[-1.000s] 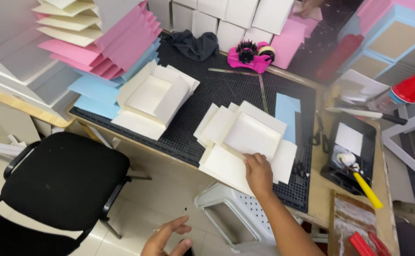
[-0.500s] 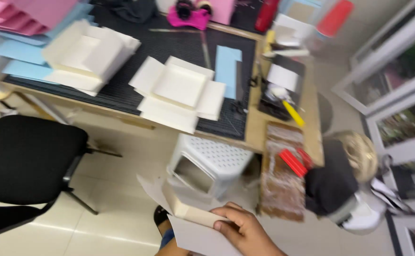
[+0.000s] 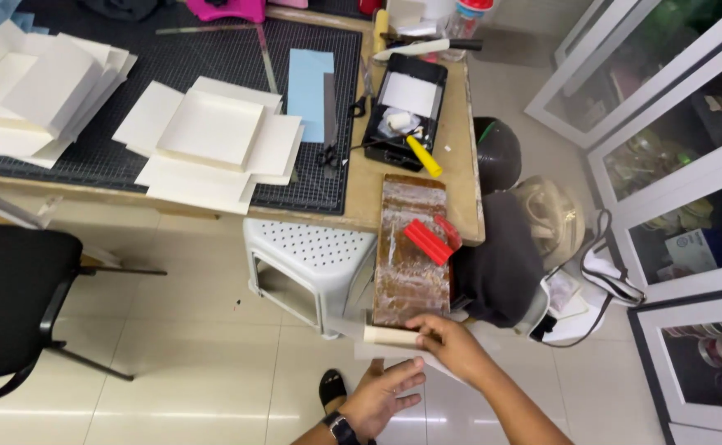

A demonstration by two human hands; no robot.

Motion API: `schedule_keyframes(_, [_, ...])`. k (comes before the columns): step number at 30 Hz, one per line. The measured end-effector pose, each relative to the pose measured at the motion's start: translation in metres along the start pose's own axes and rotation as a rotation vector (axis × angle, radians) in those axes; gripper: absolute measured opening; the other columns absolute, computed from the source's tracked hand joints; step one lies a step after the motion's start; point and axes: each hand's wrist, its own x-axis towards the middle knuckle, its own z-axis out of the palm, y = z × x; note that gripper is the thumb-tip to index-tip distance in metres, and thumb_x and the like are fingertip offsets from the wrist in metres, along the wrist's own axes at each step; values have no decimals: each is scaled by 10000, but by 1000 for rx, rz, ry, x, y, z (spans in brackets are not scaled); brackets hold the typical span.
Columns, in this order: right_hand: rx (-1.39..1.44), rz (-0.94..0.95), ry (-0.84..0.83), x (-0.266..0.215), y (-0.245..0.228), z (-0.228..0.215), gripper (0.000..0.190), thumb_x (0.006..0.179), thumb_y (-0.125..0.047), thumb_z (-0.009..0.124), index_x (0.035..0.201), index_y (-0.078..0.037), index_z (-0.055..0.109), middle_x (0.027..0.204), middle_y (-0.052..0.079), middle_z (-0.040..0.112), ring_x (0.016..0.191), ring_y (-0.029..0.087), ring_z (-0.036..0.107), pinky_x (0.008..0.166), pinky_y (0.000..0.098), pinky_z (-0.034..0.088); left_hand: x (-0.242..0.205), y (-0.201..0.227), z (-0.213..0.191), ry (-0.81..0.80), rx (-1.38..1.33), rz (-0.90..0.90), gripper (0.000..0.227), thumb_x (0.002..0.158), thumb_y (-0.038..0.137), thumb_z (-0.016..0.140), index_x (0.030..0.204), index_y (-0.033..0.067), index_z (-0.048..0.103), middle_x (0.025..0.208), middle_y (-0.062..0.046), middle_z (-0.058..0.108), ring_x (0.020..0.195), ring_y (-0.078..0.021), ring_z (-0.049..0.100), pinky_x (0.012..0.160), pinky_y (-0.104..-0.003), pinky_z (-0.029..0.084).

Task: Applying glue to small paper strips and adhering them to a larger component

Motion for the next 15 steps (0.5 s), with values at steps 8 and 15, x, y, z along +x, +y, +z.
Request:
schedule_keyframes(8, [-81, -427, 47, 45, 29, -38, 168, 862, -128, 697, 941, -202, 826, 963, -34, 716, 867, 125, 722, 797, 244, 521, 68, 5, 21, 67, -228, -51, 462, 756, 275, 870, 1168, 151, 701, 1033, -45, 637, 938, -193, 606, 902, -355, 490])
schedule_keyframes(15, [-295, -514, 549, 172, -49, -125, 346, 989, -368, 588, 1226, -153, 720, 996, 83, 652, 1007, 279, 640, 825, 425, 491, 86, 15, 23, 366, -455, -307, 724, 744, 153, 955, 1331, -22, 570, 1226, -249, 657, 931, -423, 715, 749, -517, 577])
